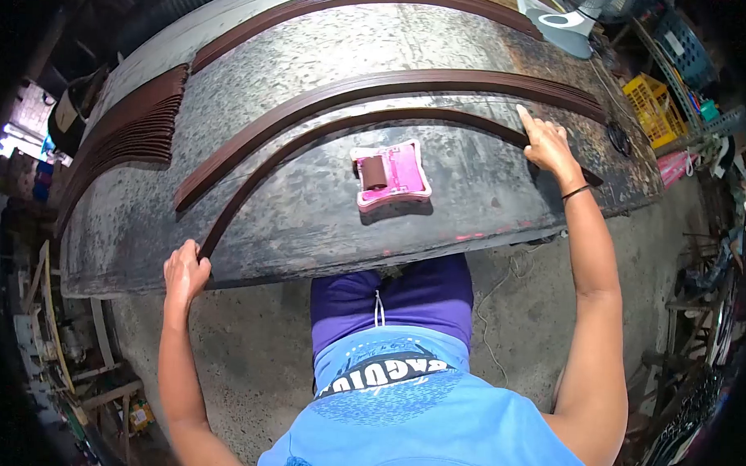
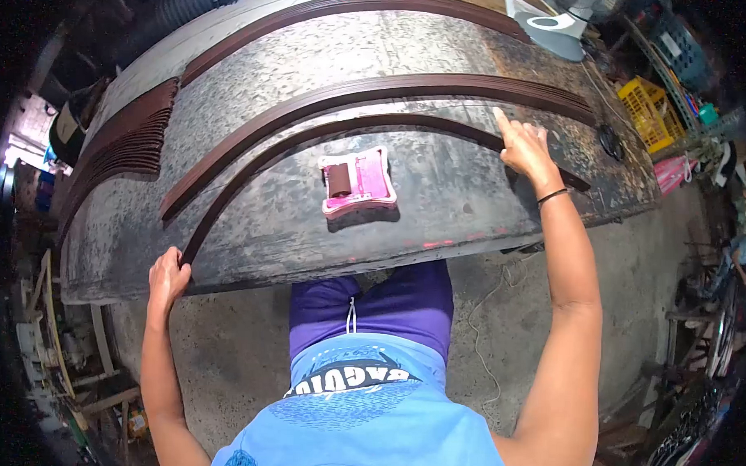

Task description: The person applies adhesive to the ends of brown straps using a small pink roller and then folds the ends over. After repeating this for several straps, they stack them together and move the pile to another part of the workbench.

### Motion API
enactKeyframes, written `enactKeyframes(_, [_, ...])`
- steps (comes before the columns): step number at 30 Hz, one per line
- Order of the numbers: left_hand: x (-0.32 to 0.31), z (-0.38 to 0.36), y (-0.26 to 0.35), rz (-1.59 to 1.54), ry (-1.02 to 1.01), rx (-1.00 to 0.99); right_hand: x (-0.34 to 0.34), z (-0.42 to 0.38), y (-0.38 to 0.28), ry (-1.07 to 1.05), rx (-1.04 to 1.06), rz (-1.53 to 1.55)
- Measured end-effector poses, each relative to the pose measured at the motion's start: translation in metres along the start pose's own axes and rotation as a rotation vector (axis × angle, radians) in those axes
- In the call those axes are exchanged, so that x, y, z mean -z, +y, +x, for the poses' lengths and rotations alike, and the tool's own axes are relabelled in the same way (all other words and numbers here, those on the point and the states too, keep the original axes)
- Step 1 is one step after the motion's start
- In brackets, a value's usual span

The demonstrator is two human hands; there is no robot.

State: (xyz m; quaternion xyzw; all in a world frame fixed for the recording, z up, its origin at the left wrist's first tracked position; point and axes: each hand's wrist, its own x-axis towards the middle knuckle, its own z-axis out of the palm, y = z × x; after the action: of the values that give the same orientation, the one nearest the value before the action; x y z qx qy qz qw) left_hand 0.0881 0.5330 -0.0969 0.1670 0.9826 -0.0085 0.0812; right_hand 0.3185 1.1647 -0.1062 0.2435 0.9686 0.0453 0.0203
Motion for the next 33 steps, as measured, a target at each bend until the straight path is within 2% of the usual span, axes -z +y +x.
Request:
enactKeyframes(2, [0.0, 0.018, -0.018, 0.069, 0.096, -0.138, -0.002, 0.012, 0.01, 0.023, 0.078, 0.036])
enactKeyframes(3, [0.027, 0.023, -0.007, 0.063, 0.022, -0.107, -0.006, 0.017, 0.019, 0.077, 0.134, 0.04])
enactKeyframes(4, [0.04, 0.035, -0.015, 0.081, 0.041, -0.151, 0.0, 0.02, 0.023, 0.083, 0.152, 0.015])
enactKeyframes(7, [0.102, 0.064, -0.01, 0.105, -0.098, -0.144, 0.047, 0.025, 0.025, 0.077, 0.198, -0.051])
enactKeyframes(9, [0.127, 0.096, -0.027, 0.071, -0.221, -0.2, 0.056, 0.036, 0.044, 0.151, 0.266, -0.09])
enactKeyframes(12, [0.177, 0.105, 0.002, 0.186, -0.368, -0.171, 0.086, 0.037, 0.053, 0.164, 0.268, -0.135])
enactKeyframes(14, [0.197, 0.105, 0.012, 0.189, -0.363, -0.182, 0.104, 0.037, 0.056, 0.124, 0.213, -0.175])
enactKeyframes(17, [0.218, 0.107, 0.027, 0.201, -0.395, -0.115, 0.129, 0.038, 0.055, 0.085, 0.145, -0.211])
enactKeyframes(19, [0.226, 0.108, 0.029, 0.205, -0.384, -0.112, 0.14, 0.039, 0.056, 0.011, 0.032, -0.198])
enactKeyframes(21, [0.231, 0.113, 0.034, 0.203, -0.421, -0.122, 0.14, 0.039, 0.065, 0.014, 0.009, -0.188])
enactKeyframes(23, [0.235, 0.115, 0.036, 0.18, -0.419, -0.127, 0.129, 0.045, 0.092, 0.126, 0.225, -0.14])
enactKeyframes(25, [0.238, 0.119, 0.04, 0.215, -0.437, -0.091, 0.141, 0.04, 0.073, 0.004, 0.086, -0.172])
enactKeyframes(33, [0.242, 0.136, 0.054, 0.19, -0.389, -0.076, 0.14, 0.05, 0.073, -0.088, 0.03, -0.143])
